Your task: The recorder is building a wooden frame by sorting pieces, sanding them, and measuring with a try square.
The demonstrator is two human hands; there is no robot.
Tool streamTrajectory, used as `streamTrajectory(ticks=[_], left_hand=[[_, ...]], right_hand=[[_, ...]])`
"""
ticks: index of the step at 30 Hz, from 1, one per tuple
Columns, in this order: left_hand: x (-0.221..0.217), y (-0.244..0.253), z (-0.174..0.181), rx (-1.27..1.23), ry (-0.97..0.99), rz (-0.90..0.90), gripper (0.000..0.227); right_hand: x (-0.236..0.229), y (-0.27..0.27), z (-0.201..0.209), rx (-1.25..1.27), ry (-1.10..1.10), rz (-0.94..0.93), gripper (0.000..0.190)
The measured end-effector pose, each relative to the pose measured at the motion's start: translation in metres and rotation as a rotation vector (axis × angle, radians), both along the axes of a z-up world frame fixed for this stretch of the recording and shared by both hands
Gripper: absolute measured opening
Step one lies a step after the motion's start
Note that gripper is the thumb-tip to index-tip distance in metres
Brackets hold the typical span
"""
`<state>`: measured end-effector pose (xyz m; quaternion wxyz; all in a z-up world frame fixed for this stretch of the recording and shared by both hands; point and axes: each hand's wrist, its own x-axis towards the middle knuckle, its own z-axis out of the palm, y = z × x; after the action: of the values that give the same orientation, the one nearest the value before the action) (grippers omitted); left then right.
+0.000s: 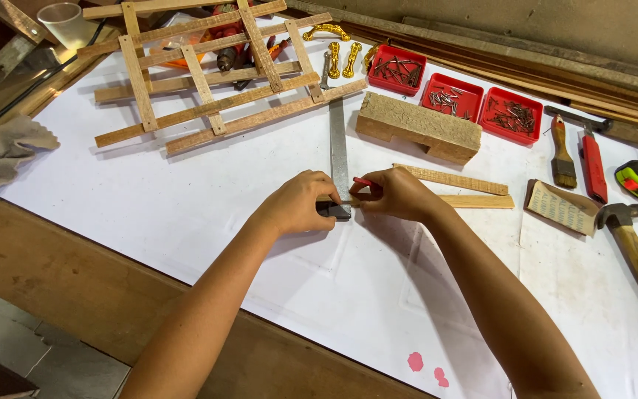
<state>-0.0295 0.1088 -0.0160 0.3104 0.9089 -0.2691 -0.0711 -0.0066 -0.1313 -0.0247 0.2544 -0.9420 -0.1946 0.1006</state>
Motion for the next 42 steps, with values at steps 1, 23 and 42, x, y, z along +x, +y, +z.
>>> streamTrajectory(ticks=[1,23,42], left_hand=[[0.002,0.000,0.001,0.000,-0.002,0.001,0.032],[0.015,-0.006,0.002,0.048,0.020,-0.042,0.037],[0.012,0.009,-0.020,0.019,-0.237,-0.120,0.037]], right_hand=[[0.001,0.000,0.000,0.000,-0.002,0.001,0.034],[-0.001,-0.001,-0.002,0.083,0.026,-0.002,0.030],[0.001,0.001,0.002,0.031,0.019,0.016,0.040]])
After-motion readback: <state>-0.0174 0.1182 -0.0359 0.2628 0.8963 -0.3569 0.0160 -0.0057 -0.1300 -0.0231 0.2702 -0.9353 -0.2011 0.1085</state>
